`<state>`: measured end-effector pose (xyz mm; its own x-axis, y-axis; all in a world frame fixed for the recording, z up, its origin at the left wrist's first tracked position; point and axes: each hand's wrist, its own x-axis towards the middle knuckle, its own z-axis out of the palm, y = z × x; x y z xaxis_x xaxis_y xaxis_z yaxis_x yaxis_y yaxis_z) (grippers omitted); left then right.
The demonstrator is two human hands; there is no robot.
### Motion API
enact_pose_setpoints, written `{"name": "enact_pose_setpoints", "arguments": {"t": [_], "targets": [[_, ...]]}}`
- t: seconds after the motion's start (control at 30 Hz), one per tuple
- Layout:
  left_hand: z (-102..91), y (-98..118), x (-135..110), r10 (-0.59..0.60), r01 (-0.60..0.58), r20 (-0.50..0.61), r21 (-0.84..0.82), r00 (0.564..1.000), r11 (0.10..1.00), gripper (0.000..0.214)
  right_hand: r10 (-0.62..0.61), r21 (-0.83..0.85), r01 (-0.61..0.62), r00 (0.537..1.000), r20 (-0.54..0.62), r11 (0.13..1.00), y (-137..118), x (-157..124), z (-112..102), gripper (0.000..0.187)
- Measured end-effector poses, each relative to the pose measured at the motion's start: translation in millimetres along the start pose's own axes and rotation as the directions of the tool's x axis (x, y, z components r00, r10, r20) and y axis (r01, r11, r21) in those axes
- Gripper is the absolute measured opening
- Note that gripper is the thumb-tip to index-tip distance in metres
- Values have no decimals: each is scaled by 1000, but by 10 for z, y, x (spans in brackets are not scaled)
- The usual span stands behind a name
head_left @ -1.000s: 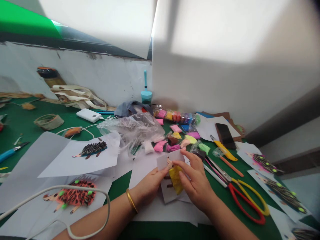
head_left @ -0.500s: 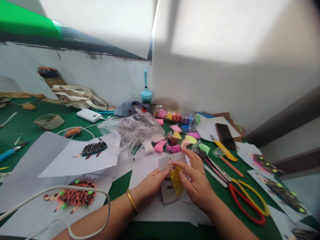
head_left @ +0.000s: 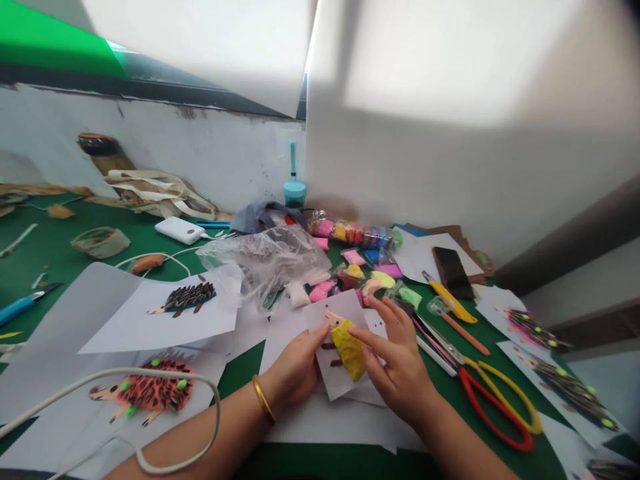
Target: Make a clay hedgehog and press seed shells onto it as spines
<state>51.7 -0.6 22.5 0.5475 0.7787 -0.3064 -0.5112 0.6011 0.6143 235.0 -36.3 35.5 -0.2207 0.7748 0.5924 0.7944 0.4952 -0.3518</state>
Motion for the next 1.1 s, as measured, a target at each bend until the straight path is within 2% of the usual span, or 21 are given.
{"name": "enact_pose_setpoints", "arguments": {"t": [0.4, 0.83, 1.1], "targets": [[-18, -19, -24, 8, -8, 28, 2, 1000, 1000, 33, -99, -193, 109, 993, 62, 975, -50, 5, 42, 39], [7, 0, -32, 12, -12, 30, -2, 999, 1000, 33, -152, -222, 168, 985, 86, 961, -115, 6, 70, 35], [20, 3, -30, 13, -13, 15, 0, 1000, 1000, 34, -142, -217, 156, 987, 80, 964, -119, 8, 57, 38]]}}
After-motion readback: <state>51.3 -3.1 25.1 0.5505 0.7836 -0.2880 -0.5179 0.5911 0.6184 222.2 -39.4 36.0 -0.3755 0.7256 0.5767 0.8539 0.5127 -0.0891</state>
